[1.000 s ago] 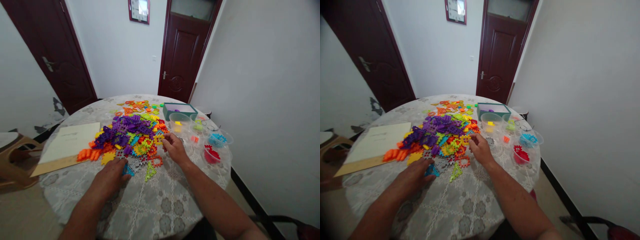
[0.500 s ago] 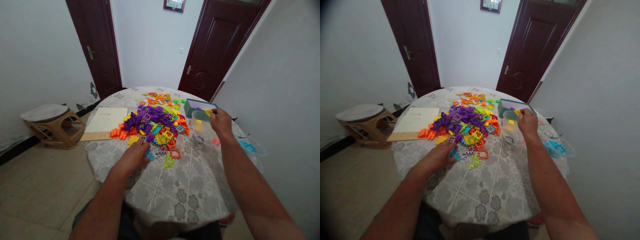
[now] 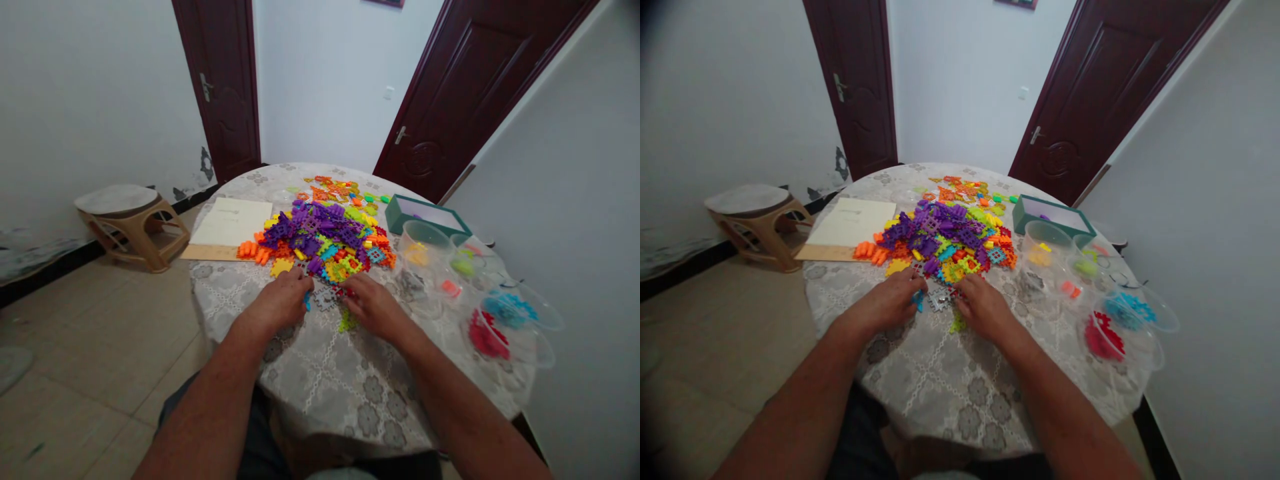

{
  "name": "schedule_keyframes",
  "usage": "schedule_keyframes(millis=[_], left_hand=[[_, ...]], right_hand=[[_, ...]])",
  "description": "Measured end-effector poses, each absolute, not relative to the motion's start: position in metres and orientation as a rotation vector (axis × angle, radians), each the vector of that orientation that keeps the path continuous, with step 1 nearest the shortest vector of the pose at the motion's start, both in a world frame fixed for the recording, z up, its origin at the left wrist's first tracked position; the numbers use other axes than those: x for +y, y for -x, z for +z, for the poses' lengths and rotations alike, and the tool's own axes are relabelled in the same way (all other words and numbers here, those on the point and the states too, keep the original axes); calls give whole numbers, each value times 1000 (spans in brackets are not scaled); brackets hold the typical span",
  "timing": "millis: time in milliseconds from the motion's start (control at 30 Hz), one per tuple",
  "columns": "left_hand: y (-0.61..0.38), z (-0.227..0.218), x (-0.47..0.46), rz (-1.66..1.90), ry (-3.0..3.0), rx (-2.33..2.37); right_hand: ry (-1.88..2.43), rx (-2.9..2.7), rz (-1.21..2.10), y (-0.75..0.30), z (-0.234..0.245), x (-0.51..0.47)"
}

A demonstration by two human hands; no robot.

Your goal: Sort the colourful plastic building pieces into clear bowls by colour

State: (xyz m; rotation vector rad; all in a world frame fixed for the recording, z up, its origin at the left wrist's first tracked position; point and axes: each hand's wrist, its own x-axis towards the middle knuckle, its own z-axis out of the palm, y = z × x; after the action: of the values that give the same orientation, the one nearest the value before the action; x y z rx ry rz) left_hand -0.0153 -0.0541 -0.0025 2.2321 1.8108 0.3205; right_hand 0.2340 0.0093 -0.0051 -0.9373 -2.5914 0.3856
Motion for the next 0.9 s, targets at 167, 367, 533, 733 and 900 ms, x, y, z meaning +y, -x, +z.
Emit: schedule_keyframes(millis=[167,367,533,733,900], left_hand=[[-3,-3,-55,352,-2265,1900],[-19,-11,-47,326,-2357,1973],[-12,3,-53,244,-2336,1934],[4,9,-56,260,-2194,1956],[4,8,-51,330,-2150,1898]], right_hand=[[1021,-2675,358,-225,-23,7],[975,-2617,268,-228,-29,13],[924,-2541,336,-236,-31,14],[929,-2623,392,-239,-25,13],[958,-2548,497,-237,-26,16]])
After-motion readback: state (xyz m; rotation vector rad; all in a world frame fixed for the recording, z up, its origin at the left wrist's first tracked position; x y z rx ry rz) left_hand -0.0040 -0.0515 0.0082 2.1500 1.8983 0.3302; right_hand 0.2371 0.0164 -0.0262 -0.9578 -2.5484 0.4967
